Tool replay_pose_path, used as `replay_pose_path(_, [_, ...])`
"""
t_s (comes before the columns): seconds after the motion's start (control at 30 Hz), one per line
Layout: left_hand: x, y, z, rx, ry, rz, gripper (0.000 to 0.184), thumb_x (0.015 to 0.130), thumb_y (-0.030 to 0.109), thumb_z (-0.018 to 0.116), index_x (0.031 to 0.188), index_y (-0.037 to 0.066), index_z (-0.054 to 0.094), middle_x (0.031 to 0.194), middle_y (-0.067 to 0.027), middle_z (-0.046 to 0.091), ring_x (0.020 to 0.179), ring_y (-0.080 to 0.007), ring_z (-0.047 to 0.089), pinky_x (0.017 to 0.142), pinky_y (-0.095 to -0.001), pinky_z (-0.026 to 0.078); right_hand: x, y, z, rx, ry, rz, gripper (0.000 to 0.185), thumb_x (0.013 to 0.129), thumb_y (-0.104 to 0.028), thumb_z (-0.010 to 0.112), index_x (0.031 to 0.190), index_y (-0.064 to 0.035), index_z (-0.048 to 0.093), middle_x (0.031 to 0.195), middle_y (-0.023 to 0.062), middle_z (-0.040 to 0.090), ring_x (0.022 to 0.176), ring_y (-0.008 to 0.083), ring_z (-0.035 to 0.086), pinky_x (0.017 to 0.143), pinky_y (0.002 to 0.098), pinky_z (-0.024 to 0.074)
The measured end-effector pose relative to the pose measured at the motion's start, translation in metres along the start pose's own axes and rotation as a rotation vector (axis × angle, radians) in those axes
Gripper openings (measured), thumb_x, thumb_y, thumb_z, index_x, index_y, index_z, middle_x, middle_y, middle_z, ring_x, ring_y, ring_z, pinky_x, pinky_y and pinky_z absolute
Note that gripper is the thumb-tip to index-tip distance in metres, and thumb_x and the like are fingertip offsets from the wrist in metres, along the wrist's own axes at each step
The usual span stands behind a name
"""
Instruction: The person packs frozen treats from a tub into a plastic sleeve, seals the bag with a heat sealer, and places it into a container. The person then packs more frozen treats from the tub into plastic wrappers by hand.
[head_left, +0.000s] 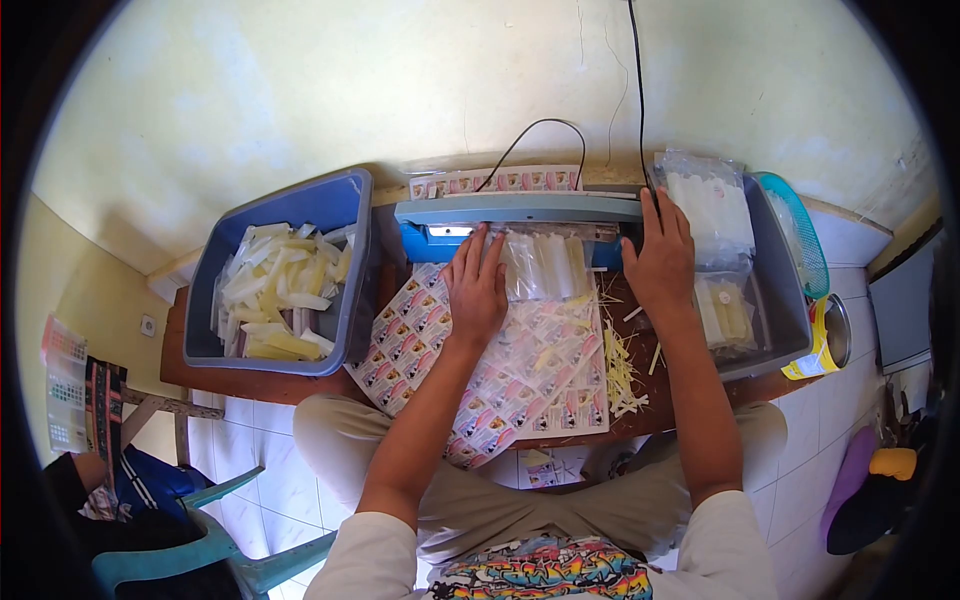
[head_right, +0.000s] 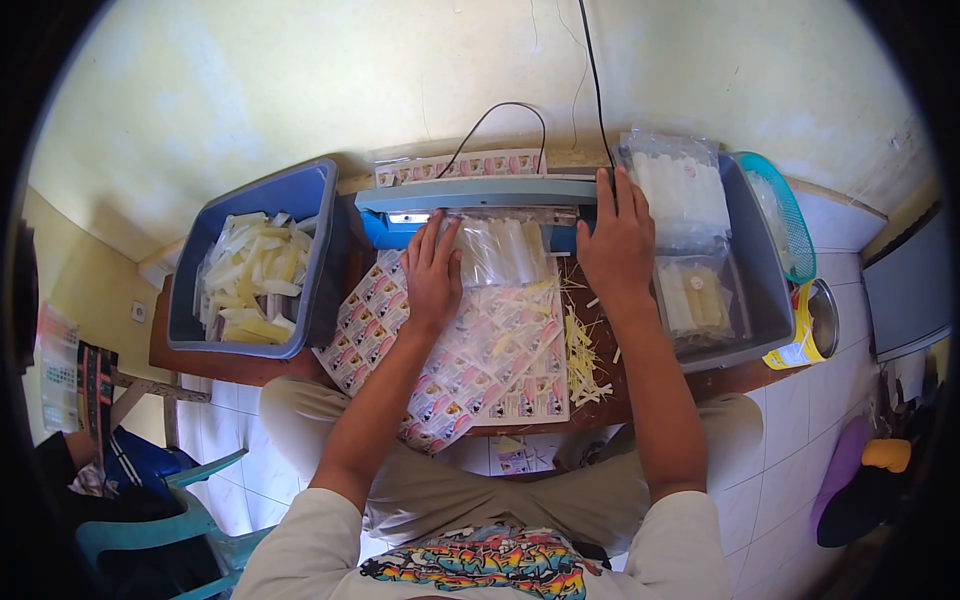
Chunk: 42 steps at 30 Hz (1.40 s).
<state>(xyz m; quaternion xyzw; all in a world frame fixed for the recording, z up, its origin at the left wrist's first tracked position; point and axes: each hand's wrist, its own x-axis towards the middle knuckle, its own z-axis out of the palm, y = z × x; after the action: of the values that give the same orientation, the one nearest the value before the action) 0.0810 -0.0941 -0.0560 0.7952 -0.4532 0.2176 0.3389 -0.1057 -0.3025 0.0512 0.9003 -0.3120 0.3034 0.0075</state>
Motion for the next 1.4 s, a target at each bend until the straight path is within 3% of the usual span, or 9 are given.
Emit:
replay_pose_path(0.23, [-0.002, 0.008, -0.001, -0.018, 0.007, -0.019, 0.058, 0.102, 0.025, 0.072, 0.156, 0.009, 0.058, 0.169, -0.0162, 0.046, 0.151, -0.0362, 0.046, 0.117, -0.0513, 0.035, -0.006, -0.001, 0.003, 0.064, -0.028, 0.014, 0.082, 0.09, -0.014, 0.08, 0.163, -0.0032, 0.044, 0.166, 0.0186, 0.044, 0.154, 0.0387, 0.042, 0.127, 0.0451, 0.0408])
replay_pose_path(0.4, [-0.004, 0.008, -0.001, -0.074, -0.034, -0.011, 0.063, 0.099, 0.012, 0.071, 0.159, 0.005, 0.052, 0.172, -0.021, 0.039, 0.153, -0.042, 0.042, 0.121, -0.0532, 0.035, -0.007, 0.003, 0.005, 0.087, -0.01, -0.022, 0.083, 0.089, -0.012, 0.079, 0.163, -0.0035, 0.043, 0.165, 0.0193, 0.044, 0.154, 0.0392, 0.042, 0.127, 0.0451, 0.041])
replay_pose_path(0.5, [-0.003, 0.007, -0.003, -0.113, -0.074, -0.016, 0.065, 0.099, 0.008, 0.069, 0.161, 0.005, 0.049, 0.175, -0.0221, 0.033, 0.154, -0.0462, 0.038, 0.127, -0.0553, 0.031, -0.008, 0.007, 0.007, 0.116, -0.012, -0.018, 0.084, 0.09, -0.01, 0.078, 0.166, -0.0055, 0.041, 0.165, 0.0196, 0.044, 0.154, 0.0399, 0.042, 0.128, 0.0466, 0.039])
replay_pose_path(0.73, [-0.005, 0.007, -0.001, -0.149, -0.079, -0.004, 0.069, 0.096, 0.001, 0.067, 0.162, 0.003, 0.046, 0.176, -0.0253, 0.029, 0.155, -0.05, 0.034, 0.129, -0.0566, 0.028, -0.008, 0.004, 0.005, 0.11, -0.019, -0.005, 0.086, 0.088, -0.011, 0.079, 0.165, -0.0049, 0.041, 0.166, 0.02, 0.044, 0.154, 0.0402, 0.042, 0.127, 0.0464, 0.0395])
replay_pose_path(1.0, [-0.007, 0.012, -0.005, -0.198, -0.087, -0.006, 0.081, 0.09, 0.004, 0.073, 0.166, 0.011, 0.045, 0.18, -0.0244, 0.018, 0.161, -0.0502, 0.026, 0.13, -0.0576, 0.024, -0.008, 0.003, 0.002, 0.13, -0.031, -0.001, 0.089, 0.087, -0.012, 0.08, 0.166, -0.0043, 0.041, 0.168, 0.0201, 0.043, 0.155, 0.0402, 0.041, 0.129, 0.0461, 0.0377])
replay_pose_path(1.13, [-0.01, 0.02, -0.008, -0.131, -0.086, -0.021, 0.076, 0.092, 0.009, 0.075, 0.163, 0.01, 0.049, 0.177, -0.0268, 0.024, 0.16, -0.0485, 0.029, 0.126, -0.0595, 0.026, -0.009, 0.003, 0.002, 0.135, -0.04, 0.002, 0.089, 0.087, -0.012, 0.08, 0.166, -0.0044, 0.041, 0.169, 0.0201, 0.042, 0.156, 0.0403, 0.041, 0.129, 0.0464, 0.0375])
replay_pose_path(1.2, [-0.009, 0.021, -0.007, -0.1, -0.054, -0.009, 0.073, 0.093, 0.017, 0.079, 0.161, 0.013, 0.053, 0.176, -0.0237, 0.03, 0.161, -0.0459, 0.03, 0.125, -0.0593, 0.026, -0.009, 0.003, 0.001, 0.146, -0.043, -0.003, 0.089, 0.087, -0.013, 0.08, 0.166, -0.0044, 0.04, 0.169, 0.0205, 0.041, 0.156, 0.0411, 0.04, 0.129, 0.0469, 0.0373])
replay_pose_path(1.4, [-0.007, 0.02, -0.002, -0.161, -0.064, -0.014, 0.07, 0.092, 0.022, 0.084, 0.156, 0.015, 0.058, 0.172, -0.02, 0.038, 0.16, -0.0454, 0.032, 0.123, -0.0605, 0.029, -0.009, 0.002, -0.002, 0.136, -0.069, -0.001, 0.09, 0.086, -0.016, 0.081, 0.166, -0.0032, 0.04, 0.17, 0.0213, 0.039, 0.158, 0.0412, 0.038, 0.13, 0.0459, 0.0372])
